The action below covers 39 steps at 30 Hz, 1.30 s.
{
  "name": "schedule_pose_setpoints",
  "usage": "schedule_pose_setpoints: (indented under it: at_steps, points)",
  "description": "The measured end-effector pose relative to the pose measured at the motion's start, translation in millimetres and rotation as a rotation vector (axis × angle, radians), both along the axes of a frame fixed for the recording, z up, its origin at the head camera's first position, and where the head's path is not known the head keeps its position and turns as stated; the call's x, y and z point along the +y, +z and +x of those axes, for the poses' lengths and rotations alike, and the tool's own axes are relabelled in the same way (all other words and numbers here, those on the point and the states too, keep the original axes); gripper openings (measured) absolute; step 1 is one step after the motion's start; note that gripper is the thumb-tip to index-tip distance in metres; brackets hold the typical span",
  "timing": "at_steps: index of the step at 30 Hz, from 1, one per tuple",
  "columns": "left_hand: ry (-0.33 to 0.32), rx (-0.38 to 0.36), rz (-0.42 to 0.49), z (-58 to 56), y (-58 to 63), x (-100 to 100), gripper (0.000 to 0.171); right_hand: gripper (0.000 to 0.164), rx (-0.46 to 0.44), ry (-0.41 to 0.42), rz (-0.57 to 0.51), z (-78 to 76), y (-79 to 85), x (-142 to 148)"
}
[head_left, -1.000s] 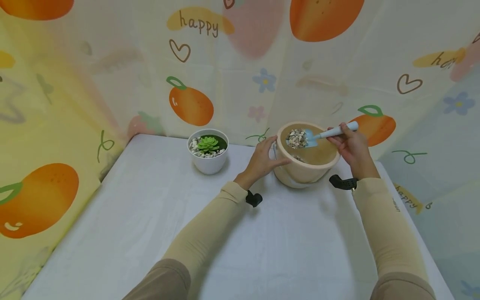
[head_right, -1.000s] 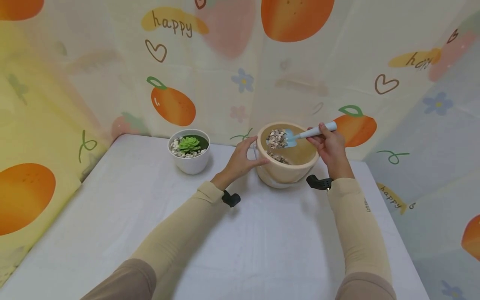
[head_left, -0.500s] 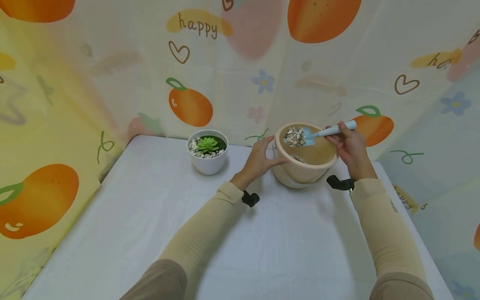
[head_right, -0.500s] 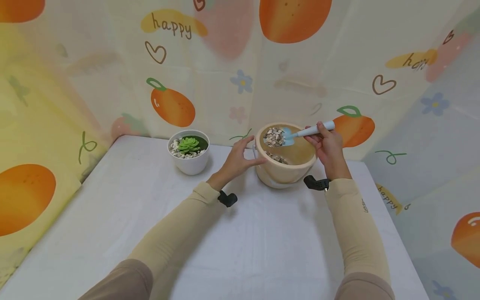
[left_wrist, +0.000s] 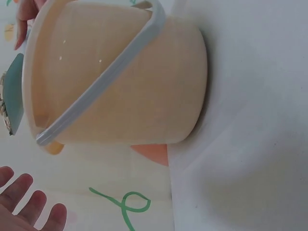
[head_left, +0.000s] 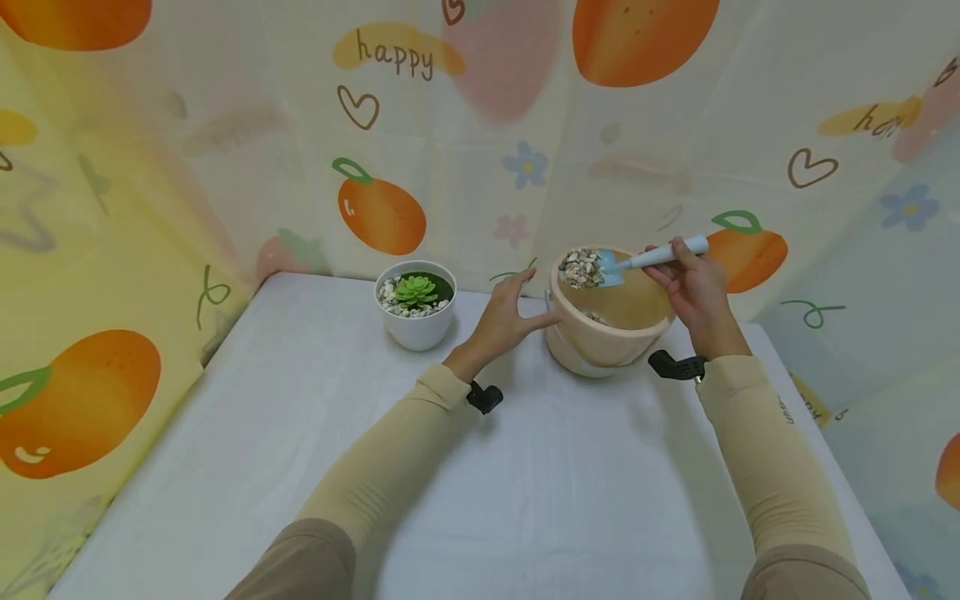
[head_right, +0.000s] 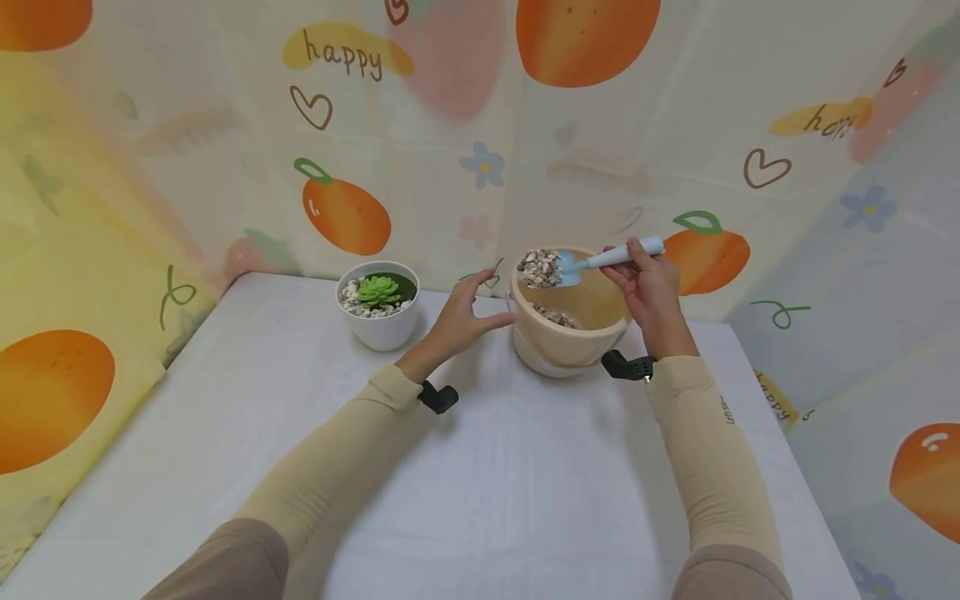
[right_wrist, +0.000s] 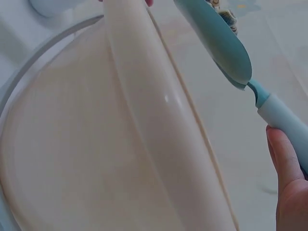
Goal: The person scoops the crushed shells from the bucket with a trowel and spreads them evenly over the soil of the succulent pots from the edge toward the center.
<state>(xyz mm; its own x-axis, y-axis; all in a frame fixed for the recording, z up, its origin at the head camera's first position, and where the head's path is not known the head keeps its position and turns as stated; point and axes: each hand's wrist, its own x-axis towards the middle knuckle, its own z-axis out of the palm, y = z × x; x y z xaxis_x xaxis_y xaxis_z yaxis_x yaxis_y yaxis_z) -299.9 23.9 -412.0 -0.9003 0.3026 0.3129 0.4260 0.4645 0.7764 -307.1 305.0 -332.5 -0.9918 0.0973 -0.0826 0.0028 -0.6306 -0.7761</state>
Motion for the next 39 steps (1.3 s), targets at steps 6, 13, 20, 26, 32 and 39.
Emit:
schedule_pose_setpoints:
  at_steps: [6,13,20,26,32,39]
  points:
    - [0.015,-0.033,0.032,-0.5,6.4,-11.5,0.086,0.017,0.014,0.018,-0.084,-0.3,4.6,-9.3]
    - [0.041,-0.033,0.049,0.6,13.0,-27.5,0.088,0.020,0.033,-0.008,-0.080,-0.7,8.9,-25.3]
    - [0.067,-0.004,0.057,1.1,18.1,-45.1,0.087,0.020,0.044,-0.026,-0.040,-0.7,10.8,-41.6]
    - [0.089,-0.019,0.055,1.4,19.4,-57.8,0.090,0.015,0.049,0.000,-0.077,-4.8,8.6,-54.0]
    - [0.103,-0.018,0.051,2.4,18.5,-70.0,0.090,0.017,0.052,0.022,-0.083,-10.0,4.9,-69.3]
    - [0.132,-0.015,0.030,3.9,22.7,-91.2,0.094,0.014,0.048,0.034,-0.092,-12.9,4.8,-92.4]
